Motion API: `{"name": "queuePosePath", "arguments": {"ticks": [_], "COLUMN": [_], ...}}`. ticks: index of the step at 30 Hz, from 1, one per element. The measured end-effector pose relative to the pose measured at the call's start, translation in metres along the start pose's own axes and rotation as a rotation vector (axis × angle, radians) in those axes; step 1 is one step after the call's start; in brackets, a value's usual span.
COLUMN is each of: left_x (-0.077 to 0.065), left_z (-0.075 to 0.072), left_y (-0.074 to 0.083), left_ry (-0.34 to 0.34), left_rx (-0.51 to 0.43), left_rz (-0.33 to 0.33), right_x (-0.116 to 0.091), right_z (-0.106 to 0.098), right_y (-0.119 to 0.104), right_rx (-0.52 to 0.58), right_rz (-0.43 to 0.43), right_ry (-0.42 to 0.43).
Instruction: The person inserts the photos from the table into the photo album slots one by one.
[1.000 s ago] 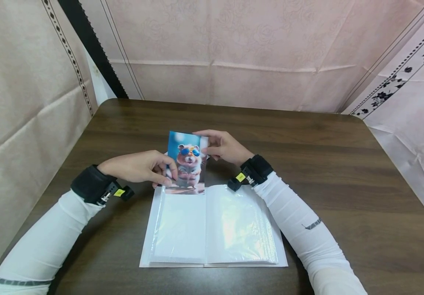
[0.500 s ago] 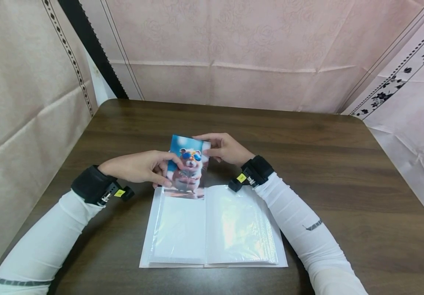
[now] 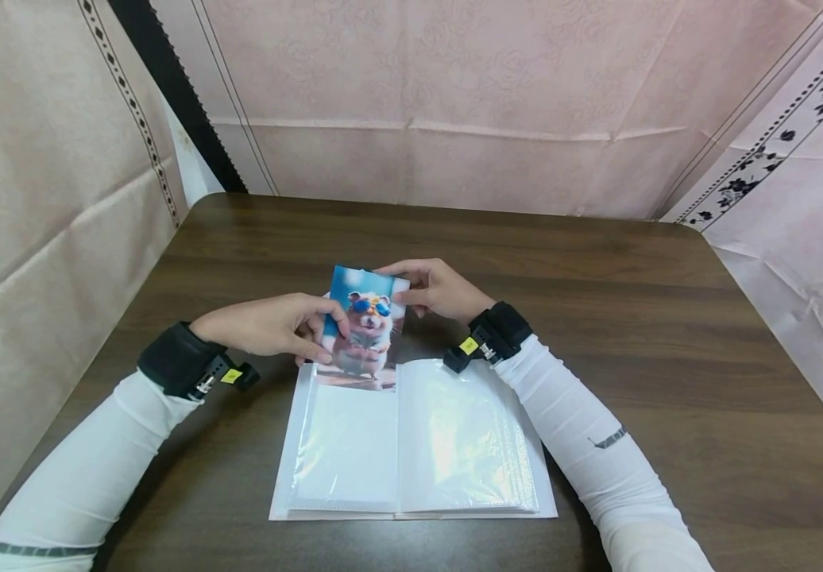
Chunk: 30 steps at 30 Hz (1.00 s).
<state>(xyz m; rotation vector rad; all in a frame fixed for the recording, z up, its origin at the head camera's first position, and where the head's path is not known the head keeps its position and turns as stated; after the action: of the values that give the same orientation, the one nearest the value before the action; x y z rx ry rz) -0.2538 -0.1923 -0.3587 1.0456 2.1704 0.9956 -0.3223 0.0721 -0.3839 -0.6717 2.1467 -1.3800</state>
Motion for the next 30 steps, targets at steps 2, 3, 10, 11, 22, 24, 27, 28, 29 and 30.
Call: {"name": "queuePosePath", "arguments": {"ticks": [2, 3, 10, 11, 22, 24, 27, 28, 29, 30], "left_x": [0.0, 0.0001, 0.001, 0.0011, 0.0033, 0.0031, 0.0022, 0.002, 0.0018, 0.0015], "left_z": [0.0001, 0.0001, 0.0005, 0.0005, 0.0002, 0.0006, 0.0011, 0.0013, 0.0015, 0.0016], "left_y": [0.0004, 0.0004, 0.0, -0.0002, -0.0017, -0.0017, -0.0021, -0.0021, -0.0019, -0.0017], "left_ry": [-0.002, -0.003, -0.011, -0.011, -0.013, -0.011, -0.009, -0.009, -0.009, -0.009], "left_rx": [0.002, 0.002, 0.002, 0.004, 0.027, 0.029, 0.028, 0.028, 0.028, 0.027], "left_rz": [0.004, 0.007, 0.021, 0.022, 0.042, 0.04, 0.032, 0.028, 0.026, 0.026], "right_x": [-0.0004, -0.0006, -0.0006, -0.0004, -0.0014, -0.0019, -0.0028, -0.003, -0.0033, -0.0036], "right_z": [0.0003, 0.0006, 0.0012, 0.0012, 0.0026, 0.0037, 0.0053, 0.0058, 0.0064, 0.0069], "right_y": [-0.0002, -0.0002, -0.0006, -0.0006, -0.0024, -0.0027, -0.0031, -0.0032, -0.0031, -0.0031], "right_rx": [0.007, 0.009, -0.001, -0.003, -0.029, -0.032, -0.041, -0.046, -0.051, -0.055], "right_rz": [0.001, 0.002, -0.006, -0.008, -0.005, -0.011, -0.029, -0.034, -0.037, -0.038], "right_ry": [-0.01, -0.016, -0.048, -0.055, -0.091, -0.099, -0.113, -0.116, -0.12, -0.123]}}
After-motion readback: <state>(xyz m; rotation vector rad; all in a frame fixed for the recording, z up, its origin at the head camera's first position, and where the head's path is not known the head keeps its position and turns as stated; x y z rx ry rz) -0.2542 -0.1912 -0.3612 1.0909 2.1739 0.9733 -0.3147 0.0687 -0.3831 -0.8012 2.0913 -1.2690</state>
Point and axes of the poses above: each hand's wrist, its own x-axis towards the middle knuckle, its own z-axis out of the palm, y = z × x, the point moved 2 cm from there along x, towards the middle knuckle, and after that the axes turned 10 degrees about z, right-handed, at the moved point
